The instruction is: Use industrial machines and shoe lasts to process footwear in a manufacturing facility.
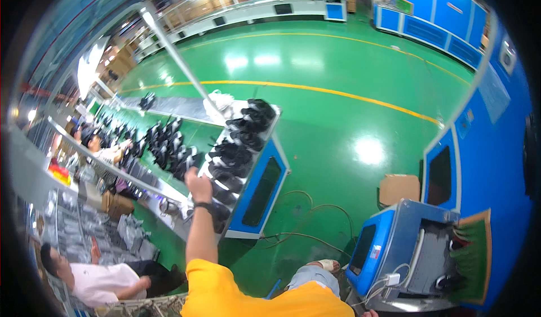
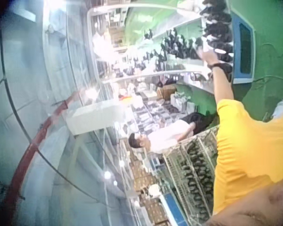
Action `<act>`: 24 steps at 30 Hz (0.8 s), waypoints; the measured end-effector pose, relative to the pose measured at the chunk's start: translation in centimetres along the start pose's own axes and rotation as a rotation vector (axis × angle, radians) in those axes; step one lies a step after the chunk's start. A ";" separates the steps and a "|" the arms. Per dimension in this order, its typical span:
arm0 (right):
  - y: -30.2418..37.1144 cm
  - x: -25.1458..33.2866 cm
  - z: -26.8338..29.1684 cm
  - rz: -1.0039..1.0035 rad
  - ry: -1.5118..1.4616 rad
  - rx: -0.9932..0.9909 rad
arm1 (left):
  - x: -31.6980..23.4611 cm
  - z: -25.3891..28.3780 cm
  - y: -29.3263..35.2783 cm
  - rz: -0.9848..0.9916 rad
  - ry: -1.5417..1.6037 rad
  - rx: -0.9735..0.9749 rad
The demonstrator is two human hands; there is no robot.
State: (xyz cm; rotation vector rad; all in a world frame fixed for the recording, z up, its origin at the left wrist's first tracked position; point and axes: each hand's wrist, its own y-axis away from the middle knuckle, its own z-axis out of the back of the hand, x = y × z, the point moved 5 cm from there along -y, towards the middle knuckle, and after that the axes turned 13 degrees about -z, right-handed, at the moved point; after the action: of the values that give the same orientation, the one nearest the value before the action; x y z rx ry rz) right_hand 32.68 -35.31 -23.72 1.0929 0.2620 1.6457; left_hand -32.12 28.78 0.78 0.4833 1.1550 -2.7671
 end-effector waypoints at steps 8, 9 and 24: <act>15.4 5.8 14.6 0.003 -0.298 -0.825 | -36.3 -9.9 30.5 -0.386 0.681 1.041; 17.7 5.2 17.6 0.024 -0.329 -0.961 | -40.6 -8.7 33.7 -0.488 0.771 1.128; 28.3 3.2 33.7 -0.385 0.235 -1.559 | -74.8 6.3 69.2 -1.383 1.052 1.510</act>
State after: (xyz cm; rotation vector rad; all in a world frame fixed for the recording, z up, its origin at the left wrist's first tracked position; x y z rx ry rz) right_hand 39.84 -55.21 14.98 -0.3288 -0.5805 1.0913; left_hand 51.83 -26.47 -17.21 1.8745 -1.9730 -3.9328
